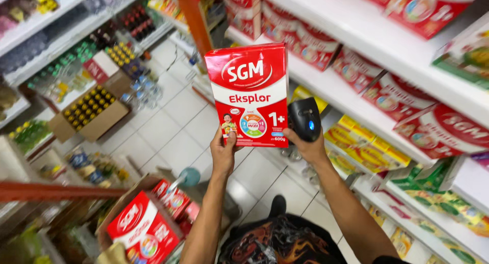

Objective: The person wipes a store shelf with a cloth and spray bottle, then picks up boxes of SGM Eksplor and Anonda baby formula from a cardboard box, scans them with a barcode scanner, and places them on the shelf.

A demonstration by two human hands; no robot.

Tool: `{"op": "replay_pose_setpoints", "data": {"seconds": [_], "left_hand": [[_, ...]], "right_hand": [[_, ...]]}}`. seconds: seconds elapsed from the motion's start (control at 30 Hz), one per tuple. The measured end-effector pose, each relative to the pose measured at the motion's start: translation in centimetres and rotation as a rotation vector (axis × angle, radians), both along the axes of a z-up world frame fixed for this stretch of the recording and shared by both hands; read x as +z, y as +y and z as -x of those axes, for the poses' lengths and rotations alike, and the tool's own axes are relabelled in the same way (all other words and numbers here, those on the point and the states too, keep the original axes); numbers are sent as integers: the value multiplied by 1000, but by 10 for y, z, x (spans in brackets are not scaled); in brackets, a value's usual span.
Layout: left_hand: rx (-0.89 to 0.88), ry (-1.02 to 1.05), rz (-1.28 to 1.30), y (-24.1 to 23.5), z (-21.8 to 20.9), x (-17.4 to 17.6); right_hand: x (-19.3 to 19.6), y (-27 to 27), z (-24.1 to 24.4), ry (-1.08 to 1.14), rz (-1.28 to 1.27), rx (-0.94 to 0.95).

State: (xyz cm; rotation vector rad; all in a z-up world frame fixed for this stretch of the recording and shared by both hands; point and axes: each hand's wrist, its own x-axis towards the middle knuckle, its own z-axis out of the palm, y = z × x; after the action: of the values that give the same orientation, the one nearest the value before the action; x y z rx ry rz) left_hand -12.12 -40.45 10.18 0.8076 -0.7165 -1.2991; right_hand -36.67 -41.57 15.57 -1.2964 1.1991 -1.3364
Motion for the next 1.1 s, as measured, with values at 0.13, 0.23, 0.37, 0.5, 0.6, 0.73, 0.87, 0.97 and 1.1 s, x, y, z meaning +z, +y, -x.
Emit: {"op": "replay_pose_setpoints", "data": {"seconds": [0.13,0.23,0.37,0.5,0.6,0.73,0.87,0.97,1.1], "left_hand": [[-17,87,106,-41,40,25],[-6,117,257,-69,69,49],[-102,-94,347,-94,87,97],[-26,-448,652,-127,96,163],[50,-583,749,-145,105,209],[84,-525,667,-163,125,261],[203,-491,900,-194,139,305],[183,-411,997,-212,148,336],[187,-461,1017,-224,153,359]], "right_hand": [[23,-12,32,80,112,-116],[42,-19,54,213,183,-262],[74,-27,67,81,162,-432],[122,-44,78,69,323,-587],[161,-53,81,170,463,-676],[214,-59,75,191,793,-643],[253,-74,71,271,874,-768],[269,-85,71,286,969,-858],[274,-94,73,276,959,-1005]]}}
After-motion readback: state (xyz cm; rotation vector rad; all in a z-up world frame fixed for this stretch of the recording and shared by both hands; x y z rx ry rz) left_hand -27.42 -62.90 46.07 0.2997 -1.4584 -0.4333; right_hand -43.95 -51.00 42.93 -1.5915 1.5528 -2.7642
